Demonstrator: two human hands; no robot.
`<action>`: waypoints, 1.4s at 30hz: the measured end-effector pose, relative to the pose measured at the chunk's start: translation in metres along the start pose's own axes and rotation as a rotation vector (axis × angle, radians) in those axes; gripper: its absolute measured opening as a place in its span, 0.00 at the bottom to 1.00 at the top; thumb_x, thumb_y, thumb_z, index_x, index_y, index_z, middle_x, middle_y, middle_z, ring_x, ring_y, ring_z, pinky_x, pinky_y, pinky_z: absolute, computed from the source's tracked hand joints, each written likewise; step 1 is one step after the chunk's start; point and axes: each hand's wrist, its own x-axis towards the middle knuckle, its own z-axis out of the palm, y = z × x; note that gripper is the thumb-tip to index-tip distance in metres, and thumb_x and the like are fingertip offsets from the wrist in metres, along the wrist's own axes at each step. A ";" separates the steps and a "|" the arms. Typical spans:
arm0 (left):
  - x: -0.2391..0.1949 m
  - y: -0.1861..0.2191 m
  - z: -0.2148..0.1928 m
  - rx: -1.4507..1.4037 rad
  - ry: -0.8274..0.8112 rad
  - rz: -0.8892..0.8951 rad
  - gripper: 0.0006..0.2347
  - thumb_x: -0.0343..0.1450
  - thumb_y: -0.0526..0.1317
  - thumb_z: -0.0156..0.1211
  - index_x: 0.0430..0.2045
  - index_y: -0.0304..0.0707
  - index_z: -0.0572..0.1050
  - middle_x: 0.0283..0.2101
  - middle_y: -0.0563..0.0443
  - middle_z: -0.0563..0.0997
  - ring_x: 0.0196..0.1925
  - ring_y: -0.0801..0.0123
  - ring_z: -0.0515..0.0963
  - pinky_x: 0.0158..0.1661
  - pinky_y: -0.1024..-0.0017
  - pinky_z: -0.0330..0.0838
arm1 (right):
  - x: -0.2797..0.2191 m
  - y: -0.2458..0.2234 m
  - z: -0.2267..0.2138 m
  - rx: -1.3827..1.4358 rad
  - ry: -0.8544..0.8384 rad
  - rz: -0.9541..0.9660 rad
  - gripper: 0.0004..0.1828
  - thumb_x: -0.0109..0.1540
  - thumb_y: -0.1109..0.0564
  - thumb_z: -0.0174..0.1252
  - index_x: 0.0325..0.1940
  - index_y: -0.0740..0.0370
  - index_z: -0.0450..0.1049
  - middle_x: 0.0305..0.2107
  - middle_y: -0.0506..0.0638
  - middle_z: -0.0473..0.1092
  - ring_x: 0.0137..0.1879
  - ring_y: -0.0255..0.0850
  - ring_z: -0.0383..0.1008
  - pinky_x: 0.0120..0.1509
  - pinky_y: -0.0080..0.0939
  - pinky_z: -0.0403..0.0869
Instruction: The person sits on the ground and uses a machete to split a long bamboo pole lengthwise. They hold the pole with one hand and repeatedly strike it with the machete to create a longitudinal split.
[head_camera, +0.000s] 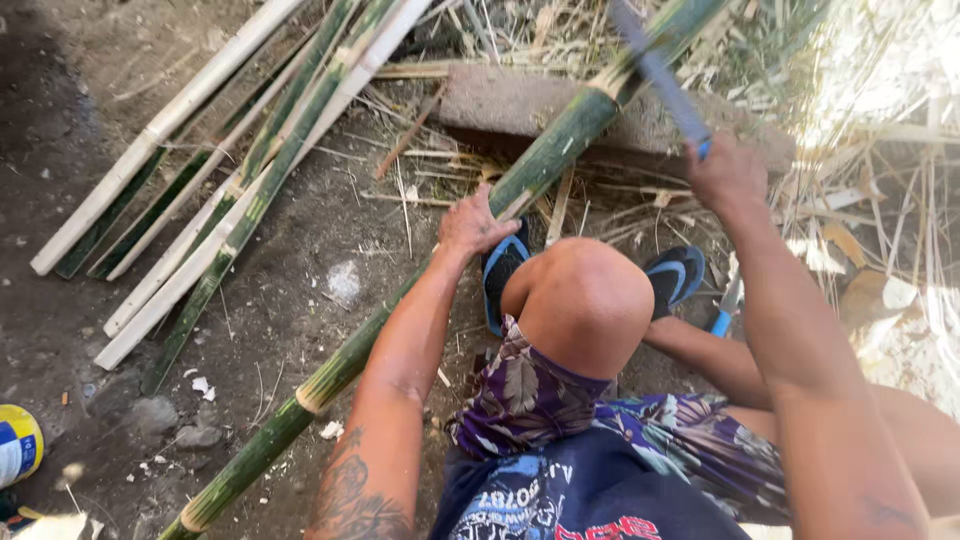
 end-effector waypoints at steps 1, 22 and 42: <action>0.005 0.001 -0.002 -0.012 0.002 0.001 0.42 0.58 0.64 0.69 0.63 0.41 0.65 0.51 0.34 0.81 0.53 0.42 0.81 0.52 0.51 0.75 | 0.011 -0.002 -0.008 0.013 -0.044 0.007 0.31 0.75 0.31 0.43 0.51 0.62 0.73 0.39 0.69 0.77 0.46 0.64 0.79 0.52 0.64 0.76; 0.008 0.011 0.021 0.106 0.130 -0.009 0.47 0.59 0.62 0.71 0.67 0.41 0.51 0.50 0.33 0.77 0.46 0.43 0.81 0.43 0.46 0.76 | -0.009 -0.004 0.057 0.095 -0.090 -0.138 0.32 0.71 0.32 0.45 0.51 0.68 0.65 0.33 0.70 0.75 0.40 0.67 0.78 0.45 0.66 0.74; 0.030 -0.012 -0.015 -0.149 -0.075 -0.012 0.37 0.56 0.65 0.67 0.54 0.40 0.74 0.47 0.37 0.84 0.48 0.50 0.85 0.50 0.58 0.77 | -0.007 -0.013 0.038 -0.045 -0.144 -0.149 0.31 0.73 0.31 0.45 0.56 0.62 0.68 0.41 0.67 0.75 0.48 0.65 0.76 0.51 0.64 0.73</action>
